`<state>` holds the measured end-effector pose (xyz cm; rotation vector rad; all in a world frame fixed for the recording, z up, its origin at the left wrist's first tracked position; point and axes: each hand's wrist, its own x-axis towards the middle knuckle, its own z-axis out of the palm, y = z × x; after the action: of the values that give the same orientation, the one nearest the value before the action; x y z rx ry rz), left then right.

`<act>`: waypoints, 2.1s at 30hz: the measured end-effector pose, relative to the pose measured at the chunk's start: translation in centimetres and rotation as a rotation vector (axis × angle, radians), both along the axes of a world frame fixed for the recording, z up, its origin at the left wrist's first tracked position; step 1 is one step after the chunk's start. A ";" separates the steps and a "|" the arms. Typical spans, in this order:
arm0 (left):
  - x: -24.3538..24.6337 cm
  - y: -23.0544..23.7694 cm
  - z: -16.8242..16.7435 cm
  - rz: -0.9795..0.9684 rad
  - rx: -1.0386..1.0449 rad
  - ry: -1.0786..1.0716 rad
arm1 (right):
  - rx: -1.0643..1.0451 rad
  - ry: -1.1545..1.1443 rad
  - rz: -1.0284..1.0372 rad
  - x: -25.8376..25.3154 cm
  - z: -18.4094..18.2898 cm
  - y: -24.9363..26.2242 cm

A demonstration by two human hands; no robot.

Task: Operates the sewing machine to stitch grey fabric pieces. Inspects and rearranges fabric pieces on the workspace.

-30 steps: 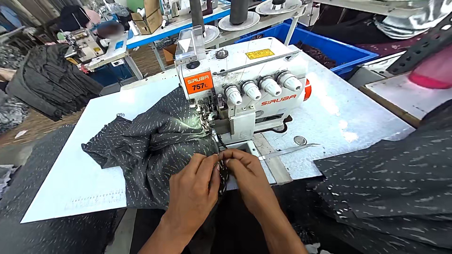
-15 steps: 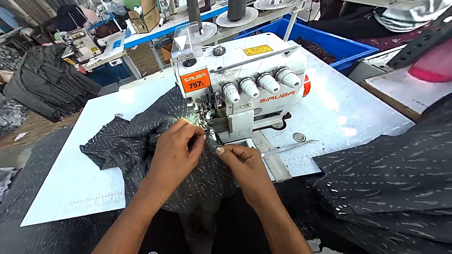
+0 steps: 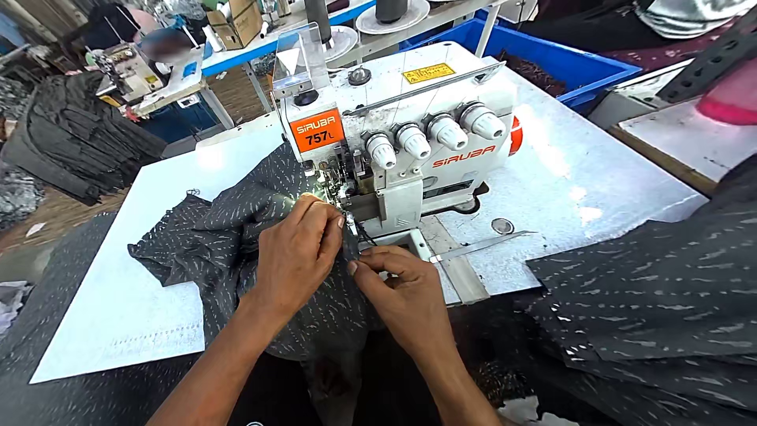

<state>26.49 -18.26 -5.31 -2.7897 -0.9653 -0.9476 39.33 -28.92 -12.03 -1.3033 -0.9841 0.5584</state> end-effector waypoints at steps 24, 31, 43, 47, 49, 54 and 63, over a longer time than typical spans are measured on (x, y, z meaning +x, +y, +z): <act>-2.8 2.3 0.2 -0.249 -0.128 0.030 | -0.046 0.276 0.072 -0.7 -0.2 -1.1; -2.9 1.4 0.2 -0.281 -0.061 0.066 | -0.031 0.312 0.039 -0.2 0.0 -1.2; -2.7 -0.8 -0.4 -0.122 -0.054 0.112 | 0.139 0.490 0.154 0.3 -0.7 -0.8; -2.7 -0.5 -0.1 -0.155 -0.086 0.118 | 0.194 0.453 0.141 0.1 -0.6 -0.9; -2.9 -0.3 -0.1 -0.169 -0.099 0.105 | 0.188 0.455 0.116 0.0 -0.7 -0.7; -3.4 2.7 0.2 -0.293 -0.192 0.077 | 0.066 0.433 0.061 -0.3 0.2 0.7; -8.3 1.3 0.9 -0.213 -0.132 0.073 | 0.044 0.429 0.235 -1.8 -0.4 -1.9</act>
<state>18.20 -16.94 -4.44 -3.0630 -0.7587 -0.8229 37.53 -30.83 -12.45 -0.9767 -0.7876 0.9476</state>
